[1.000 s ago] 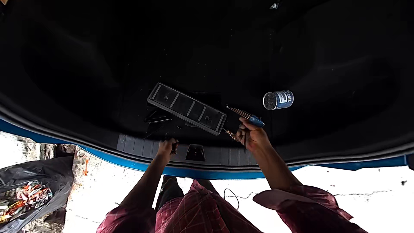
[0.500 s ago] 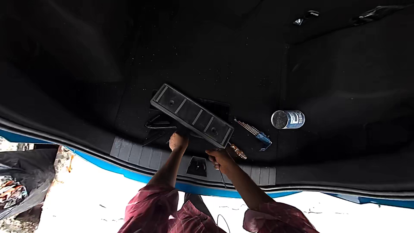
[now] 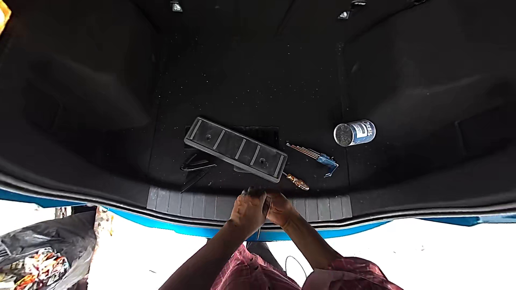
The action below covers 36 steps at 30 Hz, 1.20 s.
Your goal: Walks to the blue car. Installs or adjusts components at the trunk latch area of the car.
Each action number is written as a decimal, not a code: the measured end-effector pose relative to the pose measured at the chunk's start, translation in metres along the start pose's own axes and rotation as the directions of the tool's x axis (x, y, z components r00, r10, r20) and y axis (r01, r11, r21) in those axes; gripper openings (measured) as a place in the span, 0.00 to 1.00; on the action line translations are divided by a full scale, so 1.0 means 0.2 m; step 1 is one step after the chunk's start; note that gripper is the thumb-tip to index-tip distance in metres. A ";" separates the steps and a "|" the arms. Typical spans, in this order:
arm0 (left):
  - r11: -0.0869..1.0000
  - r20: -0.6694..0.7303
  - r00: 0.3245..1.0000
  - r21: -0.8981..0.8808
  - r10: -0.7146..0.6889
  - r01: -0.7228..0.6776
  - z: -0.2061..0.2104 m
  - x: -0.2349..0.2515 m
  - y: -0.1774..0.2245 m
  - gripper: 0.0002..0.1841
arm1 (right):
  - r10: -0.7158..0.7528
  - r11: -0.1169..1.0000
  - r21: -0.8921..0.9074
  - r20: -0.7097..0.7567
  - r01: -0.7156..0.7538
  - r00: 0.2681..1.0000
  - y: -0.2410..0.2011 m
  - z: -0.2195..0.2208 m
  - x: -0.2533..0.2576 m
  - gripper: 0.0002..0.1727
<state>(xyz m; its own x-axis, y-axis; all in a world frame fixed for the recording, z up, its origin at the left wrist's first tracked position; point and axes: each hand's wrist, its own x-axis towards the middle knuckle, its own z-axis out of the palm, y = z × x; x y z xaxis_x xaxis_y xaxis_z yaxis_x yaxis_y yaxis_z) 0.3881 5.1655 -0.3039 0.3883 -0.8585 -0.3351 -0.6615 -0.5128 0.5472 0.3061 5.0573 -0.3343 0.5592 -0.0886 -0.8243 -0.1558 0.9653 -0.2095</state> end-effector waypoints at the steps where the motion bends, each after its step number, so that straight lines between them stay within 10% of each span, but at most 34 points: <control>1: 0.999 0.020 0.999 0.014 0.040 -0.041 0.01 -0.01 0.03 0.19 | -0.010 1.000 -0.002 -0.031 0.010 0.999 -0.01 -0.01 -0.01 0.16; 7: 0.966 -0.485 0.849 -0.030 0.210 -0.256 0.04 -0.02 0.07 0.12 | -0.072 0.995 0.076 -0.003 0.072 0.997 -0.10 -0.14 0.01 0.18; 10: 0.873 -0.214 0.948 -0.476 -0.235 0.109 -0.01 0.08 -0.07 0.14 | -0.094 0.996 -0.012 -0.032 0.093 0.995 -0.16 -0.27 -0.05 0.22; 13: 0.290 0.147 0.753 -0.862 -0.642 0.415 0.08 0.33 -0.35 0.16 | -0.145 0.982 -0.143 -0.117 0.128 0.982 -0.18 -0.43 -0.18 0.24; 16: 0.015 0.187 0.594 -0.948 -0.782 0.319 0.12 0.52 -0.52 0.15 | -0.193 0.976 -0.137 -0.189 0.168 0.963 -0.16 -0.59 -0.30 0.25; 23: -0.207 0.240 0.431 -0.971 -0.870 0.123 0.13 0.70 -0.46 0.15 | -0.162 0.985 -0.104 -0.254 0.140 0.954 -0.01 -0.80 -0.49 0.26; 30: -0.211 0.129 0.564 -0.974 -0.816 -0.082 0.00 0.70 -0.26 0.10 | -0.278 0.913 -0.342 -0.117 0.224 0.954 0.00 -0.73 -0.54 0.14; 36: -0.349 0.113 0.800 -0.929 -0.589 -0.126 -0.16 0.16 0.32 0.05 | -0.540 0.809 -0.269 0.010 0.523 0.841 -0.05 -0.42 -0.58 0.12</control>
<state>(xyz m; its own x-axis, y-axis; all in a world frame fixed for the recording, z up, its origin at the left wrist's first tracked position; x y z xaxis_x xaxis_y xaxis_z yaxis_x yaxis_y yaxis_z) 0.3783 5.1054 -0.2539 0.6280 -0.3842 -0.6767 0.7777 0.2784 0.5637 0.1746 5.0378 -0.2800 0.5631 -0.5937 -0.5749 -0.0527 0.6684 -0.7419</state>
